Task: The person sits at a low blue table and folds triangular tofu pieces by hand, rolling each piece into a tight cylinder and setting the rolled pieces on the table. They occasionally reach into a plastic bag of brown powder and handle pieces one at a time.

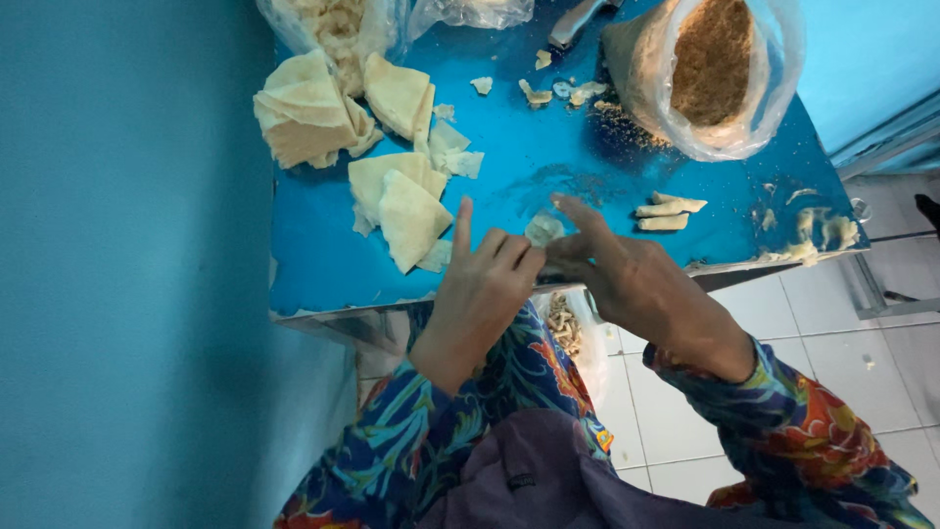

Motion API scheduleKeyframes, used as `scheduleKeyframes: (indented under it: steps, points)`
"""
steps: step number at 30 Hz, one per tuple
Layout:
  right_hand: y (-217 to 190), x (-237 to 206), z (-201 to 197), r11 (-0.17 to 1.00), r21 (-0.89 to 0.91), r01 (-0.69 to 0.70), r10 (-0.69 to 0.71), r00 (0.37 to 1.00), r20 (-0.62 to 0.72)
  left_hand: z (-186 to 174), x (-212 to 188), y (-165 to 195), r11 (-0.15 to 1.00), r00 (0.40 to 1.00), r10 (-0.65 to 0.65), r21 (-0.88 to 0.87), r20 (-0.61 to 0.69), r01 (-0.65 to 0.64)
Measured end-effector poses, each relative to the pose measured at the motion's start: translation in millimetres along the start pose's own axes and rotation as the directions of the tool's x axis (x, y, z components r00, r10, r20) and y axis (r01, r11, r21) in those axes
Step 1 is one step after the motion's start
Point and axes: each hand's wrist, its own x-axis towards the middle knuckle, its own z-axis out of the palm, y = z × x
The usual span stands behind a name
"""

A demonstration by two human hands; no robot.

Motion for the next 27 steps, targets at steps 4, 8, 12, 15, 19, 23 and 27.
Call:
scheduleKeyframes:
  steps: [4, 8, 12, 15, 19, 23, 27]
  points:
    - [3, 3, 3, 0.99, -0.131, 0.044, -0.051, 0.997, -0.052, 7, 11, -5, 0.997, 0.999, 0.052, 0.06, 0.005, -0.053]
    - [18, 29, 0, 0.998, 0.045, -0.05, 0.047, 0.996, 0.07, 3, 21, -9, 0.996, 0.998, -0.047, -0.079, 0.03, 0.049]
    - [27, 42, -1, 0.926, 0.307, -0.22, 0.171, 0.969, 0.176, -1, 26, -9, 0.984, 0.993, -0.112, -0.135, 0.047, 0.118]
    - [25, 26, 6, 0.988, 0.138, -0.072, 0.069, 0.997, 0.022, -1, 21, 0, 0.996, 0.997, -0.074, -0.039, 0.034, 0.075]
    - [24, 2, 21, 0.991, -0.126, 0.042, -0.058, 0.99, -0.125, 3, 11, 4, 0.999, 1.0, -0.016, 0.032, -0.014, 0.016]
    - [22, 2, 31, 0.958, -0.255, 0.131, -0.185, 0.962, -0.202, 7, 13, -3, 0.983, 0.999, 0.034, 0.18, 0.007, -0.035]
    - [22, 19, 16, 0.978, 0.13, -0.164, 0.173, 0.983, -0.065, 9, 25, -8, 0.998, 0.997, -0.055, -0.004, 0.05, 0.055]
